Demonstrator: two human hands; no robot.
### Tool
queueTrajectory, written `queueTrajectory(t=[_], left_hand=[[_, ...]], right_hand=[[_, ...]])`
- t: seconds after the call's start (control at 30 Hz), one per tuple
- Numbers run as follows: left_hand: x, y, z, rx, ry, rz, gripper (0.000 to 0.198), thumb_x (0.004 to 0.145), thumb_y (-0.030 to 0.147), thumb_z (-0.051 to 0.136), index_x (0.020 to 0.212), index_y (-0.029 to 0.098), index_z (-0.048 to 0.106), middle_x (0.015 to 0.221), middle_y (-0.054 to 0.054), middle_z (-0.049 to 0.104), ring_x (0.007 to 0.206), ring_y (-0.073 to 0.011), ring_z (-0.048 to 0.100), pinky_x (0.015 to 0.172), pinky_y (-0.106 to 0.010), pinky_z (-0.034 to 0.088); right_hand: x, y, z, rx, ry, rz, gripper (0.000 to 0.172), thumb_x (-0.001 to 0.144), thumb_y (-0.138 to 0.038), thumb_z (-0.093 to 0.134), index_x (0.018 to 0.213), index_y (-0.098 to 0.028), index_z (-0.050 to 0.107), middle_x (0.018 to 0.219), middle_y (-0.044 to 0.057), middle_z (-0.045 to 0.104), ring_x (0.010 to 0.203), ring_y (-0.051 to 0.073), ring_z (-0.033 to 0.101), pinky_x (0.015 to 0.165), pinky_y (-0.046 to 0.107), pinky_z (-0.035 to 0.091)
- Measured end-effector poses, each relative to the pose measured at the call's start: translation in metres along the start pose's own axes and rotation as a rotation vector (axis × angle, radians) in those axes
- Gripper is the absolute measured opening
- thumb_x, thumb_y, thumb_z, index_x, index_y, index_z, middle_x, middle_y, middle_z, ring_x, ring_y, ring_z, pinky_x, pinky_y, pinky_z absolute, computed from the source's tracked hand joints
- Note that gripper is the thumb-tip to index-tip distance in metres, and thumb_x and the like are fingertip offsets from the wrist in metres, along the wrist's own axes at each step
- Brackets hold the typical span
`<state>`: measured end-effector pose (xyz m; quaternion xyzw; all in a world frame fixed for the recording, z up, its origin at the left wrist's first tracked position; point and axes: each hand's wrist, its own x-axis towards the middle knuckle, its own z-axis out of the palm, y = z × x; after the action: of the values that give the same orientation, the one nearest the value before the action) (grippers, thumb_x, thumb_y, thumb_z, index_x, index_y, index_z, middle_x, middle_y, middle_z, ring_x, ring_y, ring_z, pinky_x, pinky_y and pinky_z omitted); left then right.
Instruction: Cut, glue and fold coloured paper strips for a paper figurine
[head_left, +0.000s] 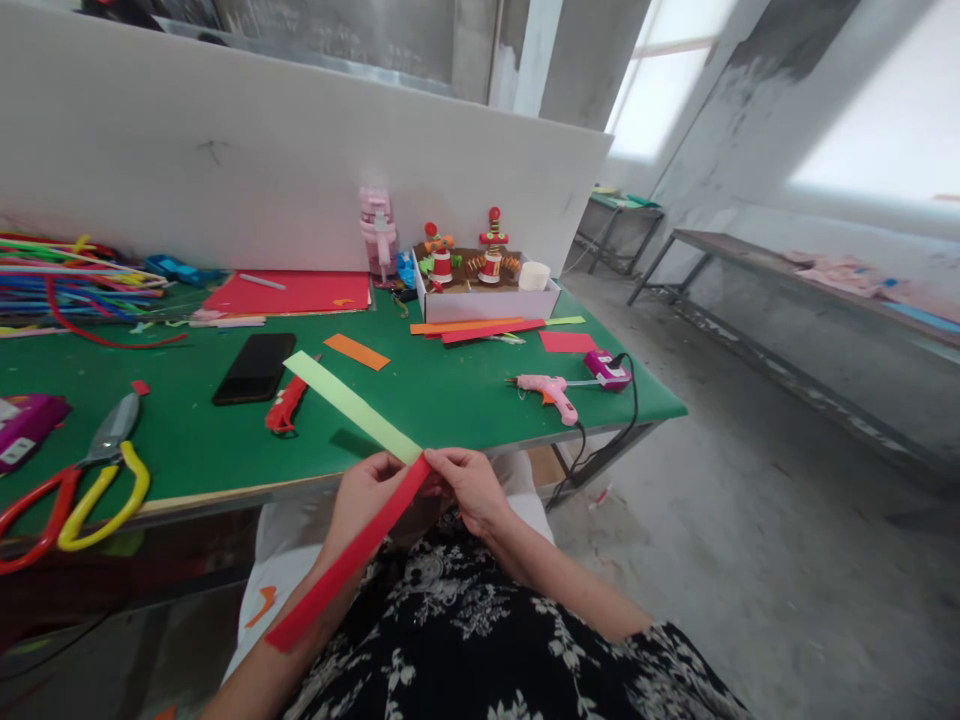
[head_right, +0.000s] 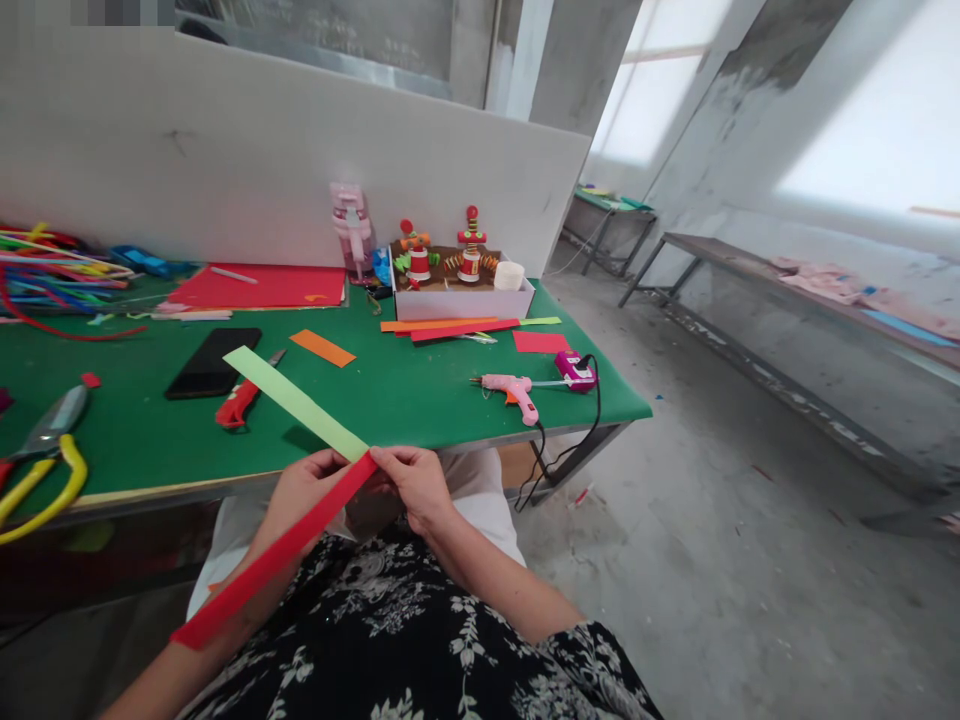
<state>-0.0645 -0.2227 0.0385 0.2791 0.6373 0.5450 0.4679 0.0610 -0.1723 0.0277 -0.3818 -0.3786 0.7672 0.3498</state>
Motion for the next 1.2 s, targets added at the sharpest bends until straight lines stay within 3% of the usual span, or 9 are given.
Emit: queueTrajectory(t=[0.23, 0.37, 0.53, 0.67, 0.77, 0.87, 0.97, 1.07, 1.2], left_hand=[[-0.002, 0.003, 0.0, 0.032, -0.012, 0.025, 0.045, 0.042, 0.054, 0.086, 0.056, 0.016, 0.067, 0.052, -0.002, 0.068, 0.047, -0.0123, 0.053, 0.048, -0.023, 0.042], [-0.003, 0.001, -0.003, 0.05, -0.015, 0.049, 0.041, 0.045, 0.052, 0.086, 0.056, 0.017, 0.067, 0.05, -0.001, 0.065, 0.047, -0.0122, 0.052, 0.045, -0.022, 0.038], [0.01, 0.018, -0.012, 0.02, -0.023, 0.111, 0.041, 0.046, 0.051, 0.086, 0.064, 0.017, 0.072, 0.055, -0.001, 0.068, 0.049, -0.0128, 0.054, 0.048, -0.023, 0.041], [0.054, 0.055, -0.021, -0.067, -0.007, 0.238, 0.047, 0.054, 0.054, 0.081, 0.084, 0.019, 0.074, 0.064, -0.001, 0.071, 0.053, -0.0142, 0.057, 0.053, -0.027, 0.046], [0.098, 0.081, -0.021, -0.091, -0.022, 0.305, 0.04, 0.046, 0.045, 0.085, 0.074, 0.019, 0.072, 0.061, -0.001, 0.068, 0.055, -0.015, 0.058, 0.053, -0.026, 0.045], [0.139, 0.098, -0.011, -0.1, -0.133, 0.34, 0.04, 0.038, 0.033, 0.088, 0.072, 0.018, 0.073, 0.071, -0.006, 0.073, 0.067, -0.0193, 0.064, 0.055, -0.027, 0.046], [0.171, 0.104, 0.004, -0.15, -0.173, 0.37, 0.044, 0.041, 0.036, 0.089, 0.078, 0.017, 0.073, 0.078, -0.007, 0.075, 0.071, -0.019, 0.065, 0.056, -0.025, 0.045], [0.192, 0.1, 0.018, -0.232, -0.088, 0.403, 0.046, 0.046, 0.045, 0.088, 0.077, 0.017, 0.069, 0.068, -0.001, 0.07, 0.061, -0.0141, 0.06, 0.055, -0.024, 0.043], [0.206, 0.089, 0.023, -0.298, -0.006, 0.442, 0.048, 0.047, 0.051, 0.087, 0.074, 0.018, 0.066, 0.064, 0.001, 0.069, 0.059, -0.0137, 0.061, 0.059, -0.027, 0.049]], right_hand=[[0.001, 0.002, 0.001, -0.098, 0.028, -0.102, 0.041, 0.058, -0.056, 0.083, 0.068, -0.017, 0.076, 0.056, 0.0, 0.067, 0.051, 0.012, 0.057, 0.057, 0.026, 0.05], [0.0, 0.003, -0.003, -0.09, -0.021, -0.074, 0.041, 0.056, -0.054, 0.085, 0.069, -0.017, 0.075, 0.058, 0.0, 0.068, 0.053, 0.012, 0.061, 0.058, 0.026, 0.052], [0.012, -0.023, -0.001, -0.061, -0.127, -0.041, 0.044, 0.05, -0.049, 0.09, 0.072, -0.015, 0.072, 0.061, 0.001, 0.071, 0.054, 0.012, 0.065, 0.06, 0.025, 0.055], [0.059, -0.062, 0.02, 0.0, -0.142, -0.217, 0.042, 0.052, -0.045, 0.09, 0.076, -0.015, 0.072, 0.063, 0.002, 0.072, 0.058, 0.013, 0.068, 0.064, 0.026, 0.058], [0.111, -0.081, 0.04, 0.106, -0.101, -0.342, 0.038, 0.051, -0.039, 0.091, 0.073, -0.016, 0.069, 0.062, 0.0, 0.071, 0.057, 0.014, 0.068, 0.066, 0.028, 0.059], [0.158, -0.089, 0.053, 0.199, -0.039, -0.4, 0.035, 0.051, -0.034, 0.091, 0.07, -0.018, 0.066, 0.058, -0.002, 0.069, 0.055, 0.014, 0.067, 0.065, 0.029, 0.059], [0.187, -0.087, 0.054, 0.232, -0.001, -0.458, 0.033, 0.052, -0.032, 0.09, 0.07, -0.019, 0.066, 0.061, -0.002, 0.07, 0.058, 0.015, 0.068, 0.067, 0.031, 0.06], [0.199, -0.083, 0.048, 0.211, -0.04, -0.501, 0.031, 0.055, -0.035, 0.088, 0.072, -0.019, 0.068, 0.064, -0.002, 0.072, 0.059, 0.016, 0.069, 0.07, 0.033, 0.061], [0.206, -0.08, 0.041, 0.171, -0.08, -0.478, 0.031, 0.056, -0.035, 0.088, 0.074, -0.018, 0.069, 0.063, -0.001, 0.072, 0.058, 0.018, 0.071, 0.069, 0.035, 0.061]])
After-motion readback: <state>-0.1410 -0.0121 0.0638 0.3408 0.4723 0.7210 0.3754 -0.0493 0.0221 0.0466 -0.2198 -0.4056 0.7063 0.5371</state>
